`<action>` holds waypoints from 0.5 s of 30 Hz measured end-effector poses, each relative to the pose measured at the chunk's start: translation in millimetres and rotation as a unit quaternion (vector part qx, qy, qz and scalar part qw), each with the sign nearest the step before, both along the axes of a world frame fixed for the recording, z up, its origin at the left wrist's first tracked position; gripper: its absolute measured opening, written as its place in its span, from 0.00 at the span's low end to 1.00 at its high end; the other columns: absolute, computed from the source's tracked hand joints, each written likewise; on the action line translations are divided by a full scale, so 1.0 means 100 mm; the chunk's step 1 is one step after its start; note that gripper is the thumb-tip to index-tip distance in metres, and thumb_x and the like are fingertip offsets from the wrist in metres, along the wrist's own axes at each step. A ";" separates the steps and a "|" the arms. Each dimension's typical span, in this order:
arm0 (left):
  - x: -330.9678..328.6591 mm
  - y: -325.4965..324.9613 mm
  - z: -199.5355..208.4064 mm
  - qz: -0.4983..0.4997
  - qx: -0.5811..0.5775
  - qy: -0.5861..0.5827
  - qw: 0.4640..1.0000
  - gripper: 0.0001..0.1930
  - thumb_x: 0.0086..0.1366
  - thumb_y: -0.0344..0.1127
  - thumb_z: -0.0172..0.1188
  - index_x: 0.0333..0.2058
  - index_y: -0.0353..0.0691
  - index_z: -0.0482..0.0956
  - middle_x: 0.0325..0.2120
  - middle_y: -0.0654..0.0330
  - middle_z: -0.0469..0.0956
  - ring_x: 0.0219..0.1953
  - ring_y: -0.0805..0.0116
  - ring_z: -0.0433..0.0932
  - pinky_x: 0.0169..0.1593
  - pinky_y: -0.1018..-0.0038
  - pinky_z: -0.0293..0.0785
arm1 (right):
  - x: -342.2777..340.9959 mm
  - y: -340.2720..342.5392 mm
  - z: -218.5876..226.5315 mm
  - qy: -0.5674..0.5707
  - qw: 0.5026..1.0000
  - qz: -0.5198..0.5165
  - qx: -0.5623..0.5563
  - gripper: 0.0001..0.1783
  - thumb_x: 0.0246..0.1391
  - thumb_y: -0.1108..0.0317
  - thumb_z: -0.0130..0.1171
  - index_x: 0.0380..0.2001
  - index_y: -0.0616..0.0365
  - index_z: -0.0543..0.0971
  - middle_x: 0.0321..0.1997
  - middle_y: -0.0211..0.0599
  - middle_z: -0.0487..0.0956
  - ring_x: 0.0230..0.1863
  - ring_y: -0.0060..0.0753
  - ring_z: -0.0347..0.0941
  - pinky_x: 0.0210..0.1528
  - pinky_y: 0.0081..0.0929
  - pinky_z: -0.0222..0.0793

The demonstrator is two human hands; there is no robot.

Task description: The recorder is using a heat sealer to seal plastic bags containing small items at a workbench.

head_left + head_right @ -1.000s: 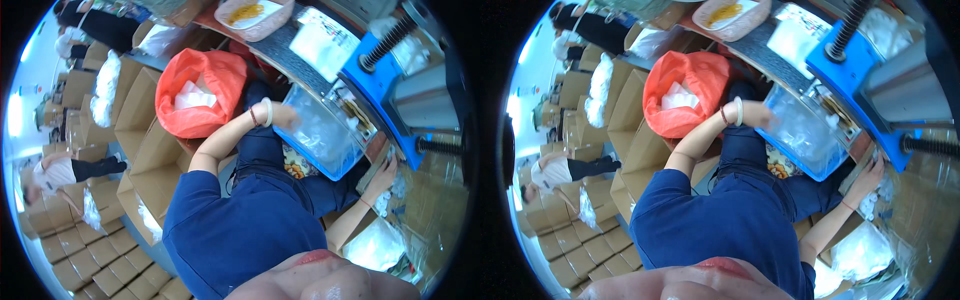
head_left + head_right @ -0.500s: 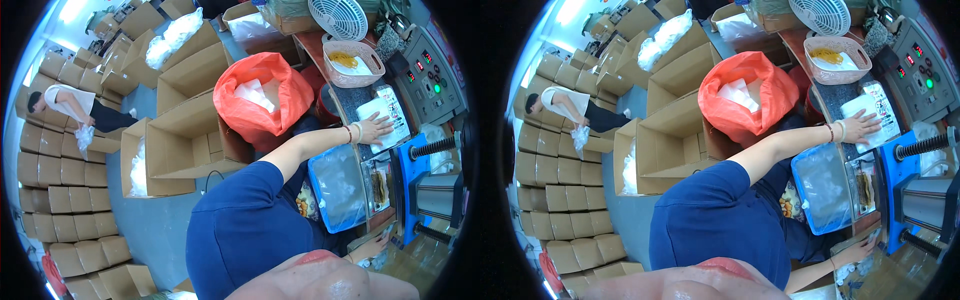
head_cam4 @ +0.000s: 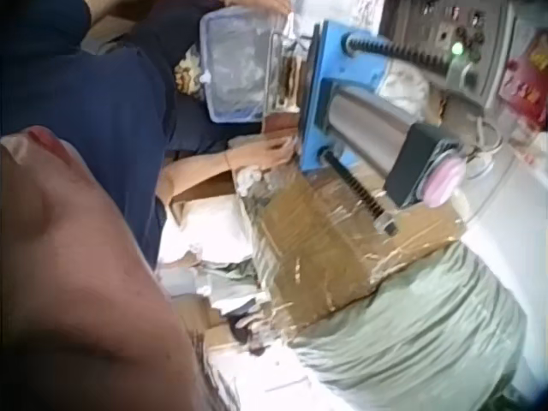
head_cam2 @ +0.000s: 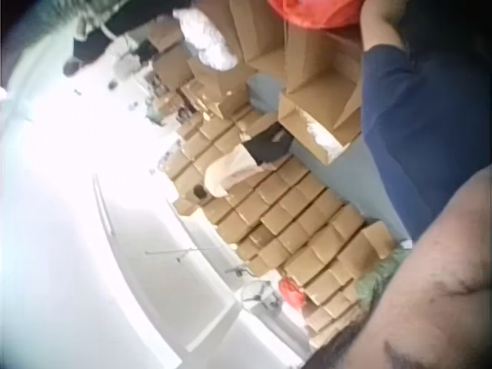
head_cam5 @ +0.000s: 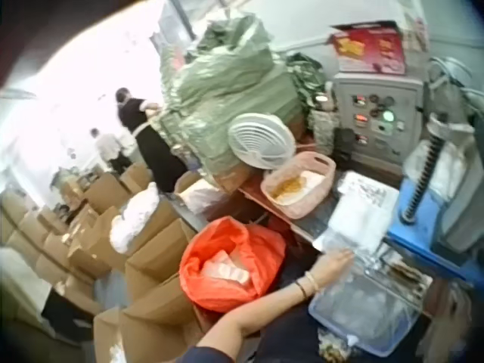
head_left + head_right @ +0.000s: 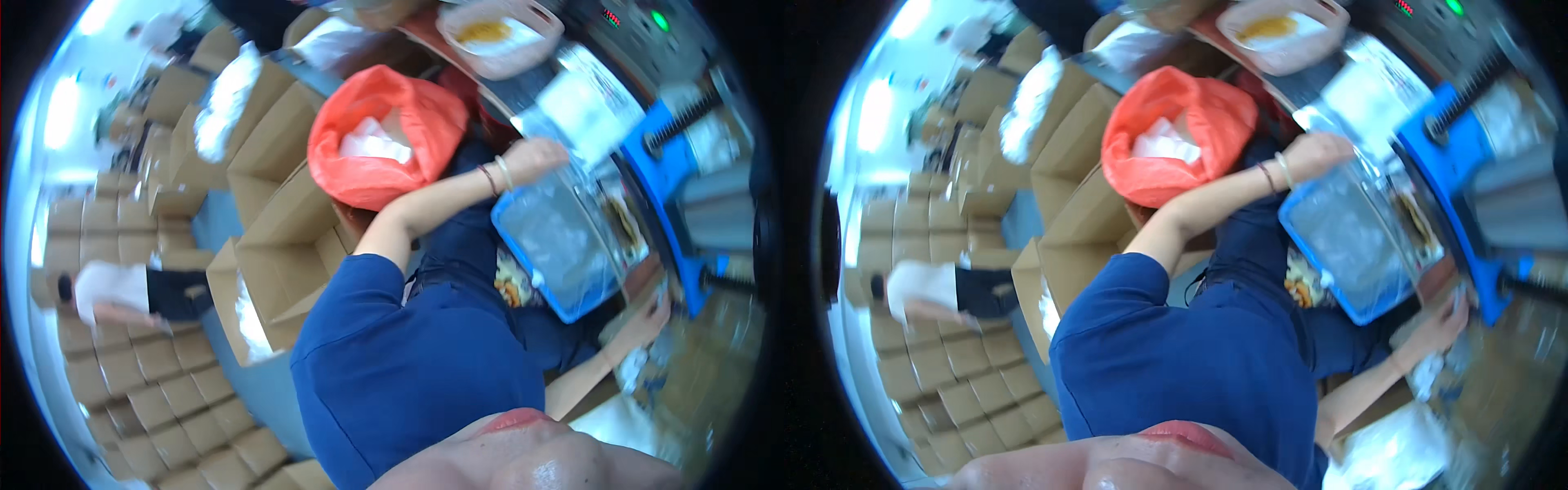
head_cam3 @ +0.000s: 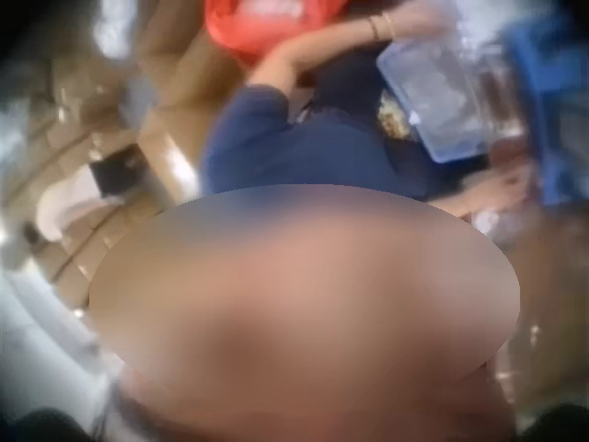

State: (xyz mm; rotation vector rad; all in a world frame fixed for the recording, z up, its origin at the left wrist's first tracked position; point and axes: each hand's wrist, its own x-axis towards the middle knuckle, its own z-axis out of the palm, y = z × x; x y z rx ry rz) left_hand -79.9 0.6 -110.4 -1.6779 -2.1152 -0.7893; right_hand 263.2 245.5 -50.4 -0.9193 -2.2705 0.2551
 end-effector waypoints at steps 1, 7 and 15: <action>-0.06 -0.04 -0.01 -0.006 0.016 0.018 1.000 0.13 0.57 0.29 0.55 0.42 0.42 0.81 0.42 0.57 0.82 0.45 0.58 0.81 0.48 0.65 0.78 | -0.12 -0.14 0.12 -0.020 0.999 -0.029 0.000 0.17 0.63 0.61 0.55 0.50 0.59 0.80 0.53 0.47 0.78 0.54 0.48 0.73 0.58 0.39 0.67; -0.16 0.02 0.28 0.029 0.049 -0.131 0.990 0.07 0.54 0.27 0.64 0.33 0.41 0.85 0.35 0.56 0.84 0.40 0.57 0.82 0.45 0.67 0.78 | -0.17 -0.29 0.39 0.068 0.995 -0.036 -0.070 0.14 0.59 0.65 0.62 0.47 0.57 0.82 0.46 0.37 0.81 0.44 0.33 0.75 0.48 0.28 0.71; 0.71 -0.05 1.00 -0.028 -0.012 -0.526 0.850 0.08 0.58 0.27 0.69 0.37 0.32 0.85 0.32 0.62 0.84 0.35 0.80 0.79 0.40 0.83 0.75 | -0.49 -1.24 0.69 0.094 0.945 0.168 -0.265 0.12 0.53 0.74 0.66 0.42 0.60 0.82 0.43 0.35 0.82 0.40 0.27 0.76 0.45 0.23 0.71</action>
